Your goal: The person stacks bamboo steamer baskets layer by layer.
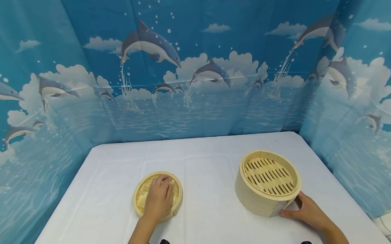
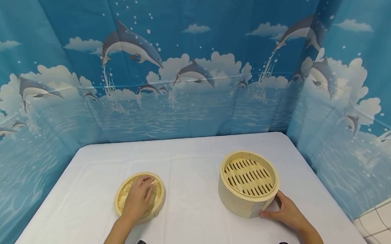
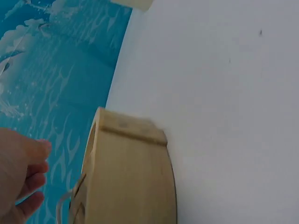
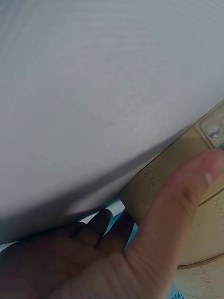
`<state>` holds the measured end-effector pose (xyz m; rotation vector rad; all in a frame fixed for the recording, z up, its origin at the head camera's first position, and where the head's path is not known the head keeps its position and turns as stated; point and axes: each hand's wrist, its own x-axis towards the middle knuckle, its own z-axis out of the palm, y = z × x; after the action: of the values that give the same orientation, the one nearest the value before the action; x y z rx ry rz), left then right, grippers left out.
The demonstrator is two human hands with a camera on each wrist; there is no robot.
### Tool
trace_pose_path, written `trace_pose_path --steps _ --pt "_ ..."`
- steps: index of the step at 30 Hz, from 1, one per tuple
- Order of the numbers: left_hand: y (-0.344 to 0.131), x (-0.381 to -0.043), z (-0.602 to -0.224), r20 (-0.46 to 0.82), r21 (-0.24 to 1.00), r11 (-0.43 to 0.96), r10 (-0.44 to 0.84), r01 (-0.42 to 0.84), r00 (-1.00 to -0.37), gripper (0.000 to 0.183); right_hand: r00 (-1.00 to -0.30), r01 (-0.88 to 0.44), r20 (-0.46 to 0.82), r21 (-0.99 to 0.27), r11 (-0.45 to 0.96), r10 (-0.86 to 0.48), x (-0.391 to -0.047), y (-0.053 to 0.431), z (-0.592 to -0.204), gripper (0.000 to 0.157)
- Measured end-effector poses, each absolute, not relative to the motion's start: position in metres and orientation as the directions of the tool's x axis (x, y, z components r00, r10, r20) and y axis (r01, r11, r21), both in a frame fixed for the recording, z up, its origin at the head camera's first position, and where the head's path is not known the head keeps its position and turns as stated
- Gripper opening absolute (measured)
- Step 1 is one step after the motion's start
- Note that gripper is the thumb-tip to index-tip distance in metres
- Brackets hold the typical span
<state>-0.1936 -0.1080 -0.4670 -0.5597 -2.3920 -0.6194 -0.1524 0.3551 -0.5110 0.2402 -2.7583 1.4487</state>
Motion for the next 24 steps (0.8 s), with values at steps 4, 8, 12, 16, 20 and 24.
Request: trace_pose_path --steps 4,8,12,16,20,24 --pt "-0.127 -0.193 -0.474 0.550 0.289 0.850 0.229 0.440 -0.803 0.018 -0.984 -0.169 0.111 -0.816 0.553 -0.136 -0.150 0.356 -0.512 0.091" --pt "-0.137 -0.192 -0.479 0.530 0.317 0.849 0.212 0.423 -0.821 0.017 -0.982 -0.185 0.127 -0.814 0.551 -0.142 -0.151 0.356 -0.513 0.091" --pt "-0.146 -0.191 -0.481 0.565 0.359 0.817 0.195 0.451 -0.802 0.016 -0.981 -0.188 0.129 -0.807 0.560 -0.143 -0.152 0.355 -0.513 0.091" --pt "-0.156 -0.194 -0.482 0.590 0.371 0.781 0.219 0.502 -0.777 0.016 -0.987 -0.153 0.098 -0.801 0.579 -0.126 -0.152 0.354 -0.513 0.092" --pt "-0.165 -0.198 -0.482 0.601 0.355 0.759 0.262 0.546 -0.755 0.021 -0.990 -0.131 0.077 -0.804 0.581 -0.116 -0.153 0.355 -0.513 0.093" --pt "-0.169 -0.203 -0.483 0.615 0.335 0.726 0.314 0.600 -0.723 0.022 -0.990 -0.131 0.080 -0.803 0.582 -0.114 -0.152 0.356 -0.513 0.093"
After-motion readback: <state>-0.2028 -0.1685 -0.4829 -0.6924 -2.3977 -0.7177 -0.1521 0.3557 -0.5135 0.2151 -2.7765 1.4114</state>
